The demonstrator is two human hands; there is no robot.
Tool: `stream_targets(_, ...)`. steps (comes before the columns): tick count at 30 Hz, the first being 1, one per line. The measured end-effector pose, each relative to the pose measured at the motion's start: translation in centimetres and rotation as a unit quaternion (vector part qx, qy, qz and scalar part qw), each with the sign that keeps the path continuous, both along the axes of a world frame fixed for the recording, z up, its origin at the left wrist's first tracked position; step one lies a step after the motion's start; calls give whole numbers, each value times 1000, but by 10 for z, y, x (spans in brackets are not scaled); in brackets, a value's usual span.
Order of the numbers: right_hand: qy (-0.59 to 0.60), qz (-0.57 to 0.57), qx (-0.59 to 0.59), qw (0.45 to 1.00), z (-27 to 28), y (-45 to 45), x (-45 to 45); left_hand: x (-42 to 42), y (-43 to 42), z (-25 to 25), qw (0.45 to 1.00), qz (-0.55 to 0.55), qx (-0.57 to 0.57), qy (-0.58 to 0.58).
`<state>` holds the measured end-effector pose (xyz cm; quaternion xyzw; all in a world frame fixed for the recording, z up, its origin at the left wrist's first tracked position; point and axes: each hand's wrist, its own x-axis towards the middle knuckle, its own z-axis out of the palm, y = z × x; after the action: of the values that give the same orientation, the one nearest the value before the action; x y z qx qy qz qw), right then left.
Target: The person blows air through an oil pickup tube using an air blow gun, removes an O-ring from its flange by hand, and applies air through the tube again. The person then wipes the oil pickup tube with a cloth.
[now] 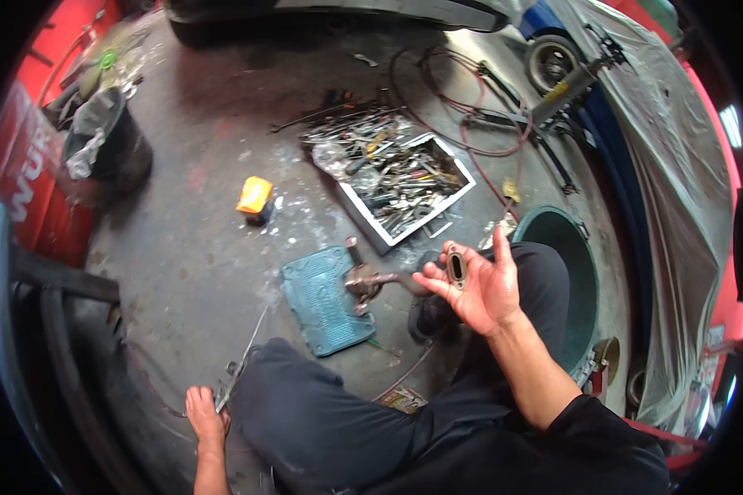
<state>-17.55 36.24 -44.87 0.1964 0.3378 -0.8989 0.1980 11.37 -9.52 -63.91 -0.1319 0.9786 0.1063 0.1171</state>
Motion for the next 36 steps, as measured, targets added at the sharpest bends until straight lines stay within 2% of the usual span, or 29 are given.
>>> stream_targets(3,36,37,-5,999,-10,-4,-4,-26,27,89,979,97,64,169)
stream_targets(5,23,17,10,1000,-4,-7,-7,-26,30,119,977,113,77,165)
stream_targets(6,12,-18,39,999,10,-14,-2,-25,33,125,974,105,79,184)
stream_targets(7,4,-47,20,999,12,-10,-2,-17,29,107,978,99,46,177)
stream_targets(8,-3,-76,1,997,14,-5,-1,-15,39,119,982,127,46,134)
stream_targets(11,117,-25,57,991,-17,21,-15,6,25,23,979,106,-117,125)
stream_targets(13,178,17,55,982,-33,30,-26,7,26,-9,977,138,-148,63)
stream_targets(14,194,49,46,979,-36,32,-35,8,30,-24,976,173,-126,44)
stream_targets(16,54,36,133,989,46,-21,-1,12,34,-54,971,212,-104,34)
stream_targets(17,119,43,222,967,60,-36,10,13,41,-58,972,209,-105,-19)
stream_targets(18,116,48,218,968,61,-35,8,12,41,-60,971,202,-105,-72)
stream_targets(19,112,51,213,969,57,-29,6,10,37,-62,971,204,-107,-66)
stream_targets(21,145,87,167,971,33,-3,-11,-5,31,-5,969,185,-75,-145)
stream_targets(22,142,100,166,971,29,2,-16,-12,17,29,975,183,-113,-54)
stream_targets(23,139,115,167,969,32,3,-19,-18,-8,63,952,164,-243,93)
stream_targets(24,150,127,208,958,43,0,-15,-26,-29,145,898,163,-330,241)
stream_targets(25,128,128,231,956,53,-6,-12,-29,-55,224,850,207,-386,291)
stream_targets(26,125,156,241,950,50,-1,-15,-21,-91,281,791,216,-447,358)
stream_targets(27,123,182,251,943,46,4,-19,-12,-127,324,747,250,-443,428)
stream_targets(28,123,179,250,944,50,3,-15,-3,-160,364,705,300,-468,440)
stream_targets(30,135,237,303,913,66,-5,-2,15,-235,402,702,389,-458,382)
stream_targets(32,108,269,298,910,108,-27,25,18,-268,418,754,474,-391,233)
stream_targets(33,89,262,312,909,128,-34,40,21,-288,409,762,476,-412,152)
stream_targets(34,119,297,282,905,127,-24,41,22,-280,414,784,473,-388,103)
stream_targets(35,106,316,309,891,136,-18,44,30,-309,393,760,477,-407,171)
stream_targets(36,89,337,296,889,148,-11,45,29,-304,400,760,496,-380,177)
